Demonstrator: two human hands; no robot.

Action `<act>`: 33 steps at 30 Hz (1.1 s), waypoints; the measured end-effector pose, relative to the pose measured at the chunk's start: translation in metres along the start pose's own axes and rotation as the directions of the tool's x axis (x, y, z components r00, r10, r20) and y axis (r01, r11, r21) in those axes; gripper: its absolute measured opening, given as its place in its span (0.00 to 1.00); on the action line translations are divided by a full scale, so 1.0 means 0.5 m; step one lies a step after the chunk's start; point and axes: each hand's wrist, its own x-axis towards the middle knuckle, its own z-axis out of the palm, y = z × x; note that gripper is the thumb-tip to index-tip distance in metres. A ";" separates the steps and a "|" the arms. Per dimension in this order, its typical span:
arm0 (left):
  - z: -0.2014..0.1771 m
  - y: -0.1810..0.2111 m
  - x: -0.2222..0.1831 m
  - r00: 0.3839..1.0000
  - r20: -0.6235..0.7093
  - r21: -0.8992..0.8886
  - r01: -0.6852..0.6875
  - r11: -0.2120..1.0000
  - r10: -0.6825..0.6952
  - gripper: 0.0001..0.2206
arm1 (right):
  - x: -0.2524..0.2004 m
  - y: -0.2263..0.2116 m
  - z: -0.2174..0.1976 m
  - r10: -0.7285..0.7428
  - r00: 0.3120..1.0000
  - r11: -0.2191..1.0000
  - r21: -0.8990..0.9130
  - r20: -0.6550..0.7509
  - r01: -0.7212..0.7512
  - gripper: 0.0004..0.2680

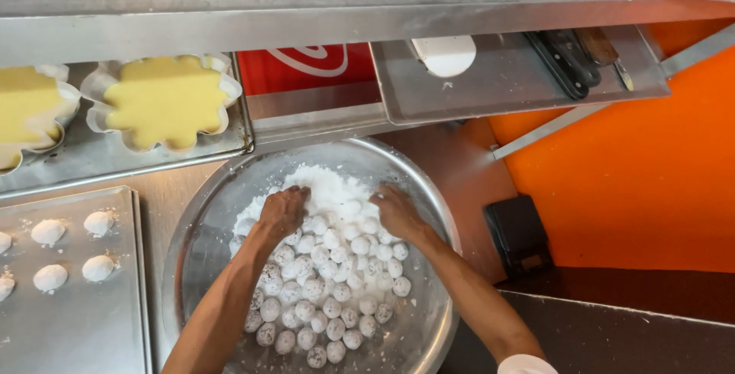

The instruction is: Coating small dough balls with white crumbs or sugar and arranging them on a baking tray.

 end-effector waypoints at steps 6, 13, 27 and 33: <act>-0.015 0.010 0.012 0.989 0.137 -0.003 0.063 0.998 -0.063 0.22 | 0.015 -0.037 0.004 0.070 0.997 0.923 0.380 -0.024 -0.056 0.12; -0.127 0.064 -0.017 0.987 0.139 -0.002 0.076 0.997 -0.075 0.31 | 0.065 -0.054 0.068 0.064 0.998 0.978 0.198 0.001 -0.063 0.14; -0.040 0.010 0.042 0.971 0.028 0.000 0.239 0.971 -0.239 0.13 | 0.035 -0.042 0.067 -0.164 0.985 0.984 0.085 0.048 0.159 0.11; 0.033 0.014 0.092 0.983 0.055 0.109 0.168 0.980 -0.175 0.19 | -0.002 0.008 0.024 0.014 0.999 1.000 0.016 0.051 -0.015 0.09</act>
